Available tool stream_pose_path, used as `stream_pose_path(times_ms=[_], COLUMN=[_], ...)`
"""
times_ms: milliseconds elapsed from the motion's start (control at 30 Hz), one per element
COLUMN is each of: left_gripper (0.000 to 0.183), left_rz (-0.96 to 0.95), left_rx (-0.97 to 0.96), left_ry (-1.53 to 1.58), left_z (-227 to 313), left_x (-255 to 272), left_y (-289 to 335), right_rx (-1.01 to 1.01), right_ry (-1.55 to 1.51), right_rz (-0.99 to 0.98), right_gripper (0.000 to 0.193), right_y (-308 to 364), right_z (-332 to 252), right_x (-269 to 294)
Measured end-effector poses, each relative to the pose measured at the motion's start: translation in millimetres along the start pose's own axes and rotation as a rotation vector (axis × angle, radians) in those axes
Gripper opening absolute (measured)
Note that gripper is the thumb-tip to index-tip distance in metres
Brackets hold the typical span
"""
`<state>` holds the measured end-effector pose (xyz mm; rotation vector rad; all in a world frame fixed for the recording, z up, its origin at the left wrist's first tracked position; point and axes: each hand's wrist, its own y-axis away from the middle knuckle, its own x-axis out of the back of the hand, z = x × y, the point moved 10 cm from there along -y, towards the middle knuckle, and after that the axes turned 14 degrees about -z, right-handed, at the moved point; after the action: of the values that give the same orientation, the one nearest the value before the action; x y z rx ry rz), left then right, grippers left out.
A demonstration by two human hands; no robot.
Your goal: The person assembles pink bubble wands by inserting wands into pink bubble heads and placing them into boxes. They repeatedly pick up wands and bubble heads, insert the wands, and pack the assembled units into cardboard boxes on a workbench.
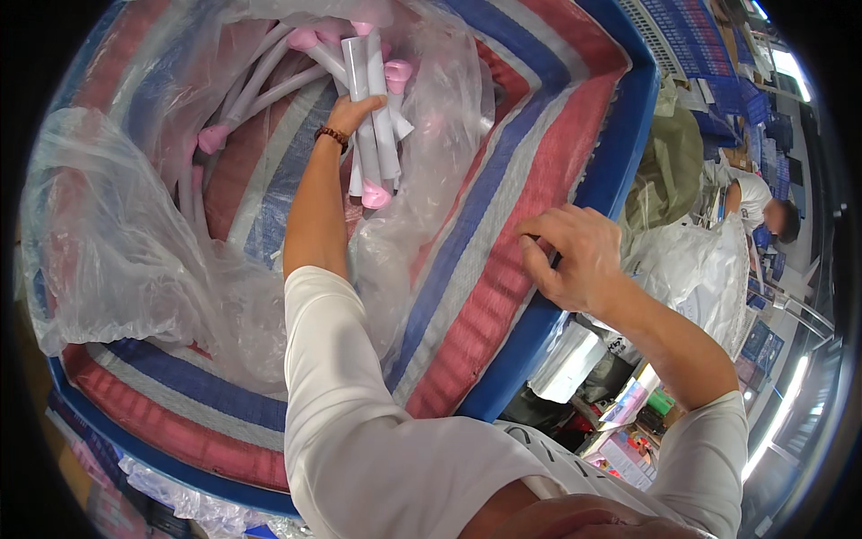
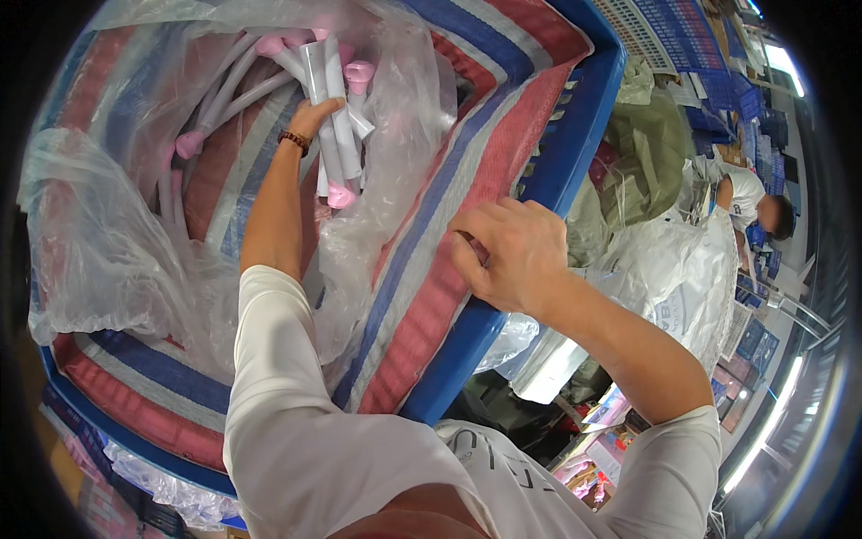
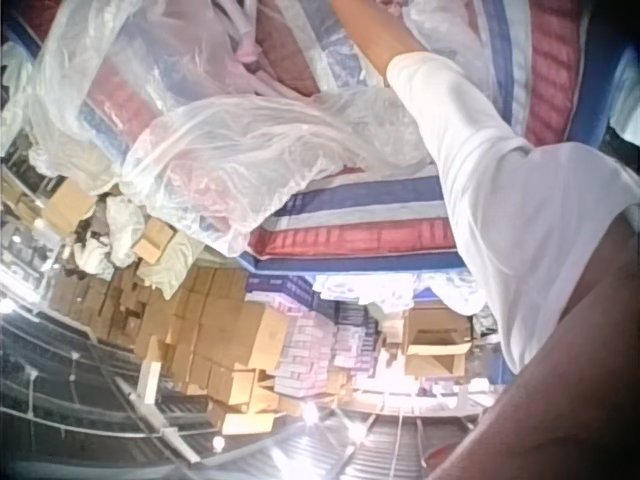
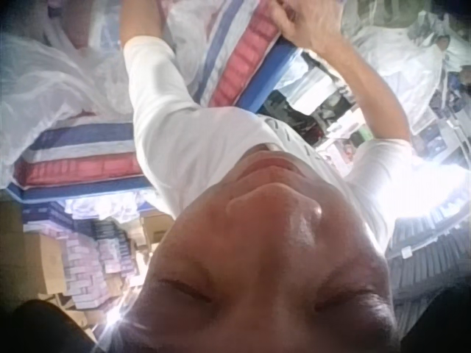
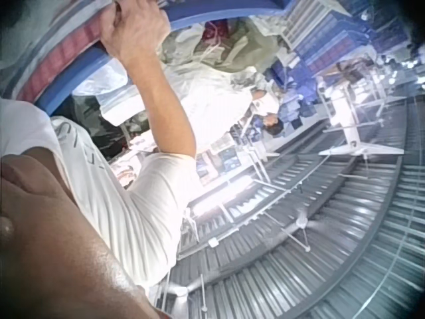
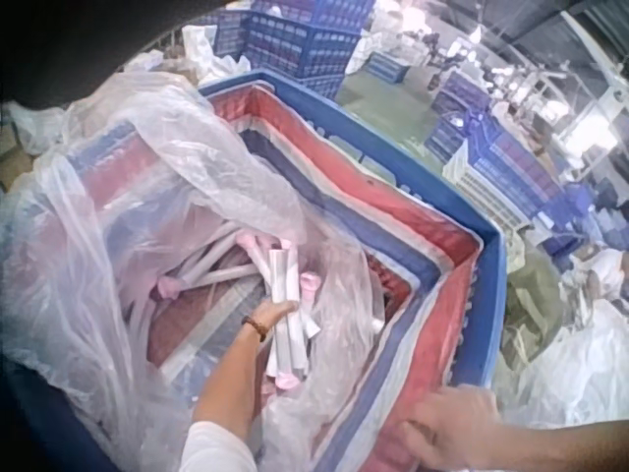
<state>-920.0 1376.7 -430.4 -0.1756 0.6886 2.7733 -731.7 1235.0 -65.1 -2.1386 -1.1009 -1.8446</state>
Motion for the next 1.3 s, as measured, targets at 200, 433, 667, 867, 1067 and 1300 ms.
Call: stream_pose_path(times_ms=[200, 433, 667, 867, 1067, 1300], left_gripper=[0.053, 0.056, 0.045, 0.049, 0.062, 0.057], left_rz=[0.029, -0.004, -0.149, -0.206, -0.147, -0.103], left_rx=[0.003, -0.023, -0.079, -0.205, -0.503, -0.642], left_ry=[-0.088, -0.016, 0.472, 0.368, 0.063, -0.070], left_z=[18.9, 22.4, 58.0, 161.8, 318.8, 367.6], left_x=[-3.3, 5.5, -17.0, -34.4, -78.9, -219.9], left_y=[-0.4, 44.8, 150.6, 276.3, 467.9, 631.6], right_rx=[0.012, -0.032, -0.085, -0.085, 0.219, 0.077], right_ry=[-0.003, -0.001, -0.081, -0.105, -0.266, -0.585], right_rz=[-0.001, -0.001, 0.059, 0.148, 0.762, 0.405], right_gripper=[0.007, 0.009, 0.019, 0.023, 0.019, 0.017], right_y=[-0.7, 3.7, 7.1, 19.4, 113.0, 323.4], right_z=[0.2, 3.8, 6.9, 10.7, -12.8, 5.9], right_x=[-0.7, 0.8, 6.5, 10.1, 22.5, -170.2])
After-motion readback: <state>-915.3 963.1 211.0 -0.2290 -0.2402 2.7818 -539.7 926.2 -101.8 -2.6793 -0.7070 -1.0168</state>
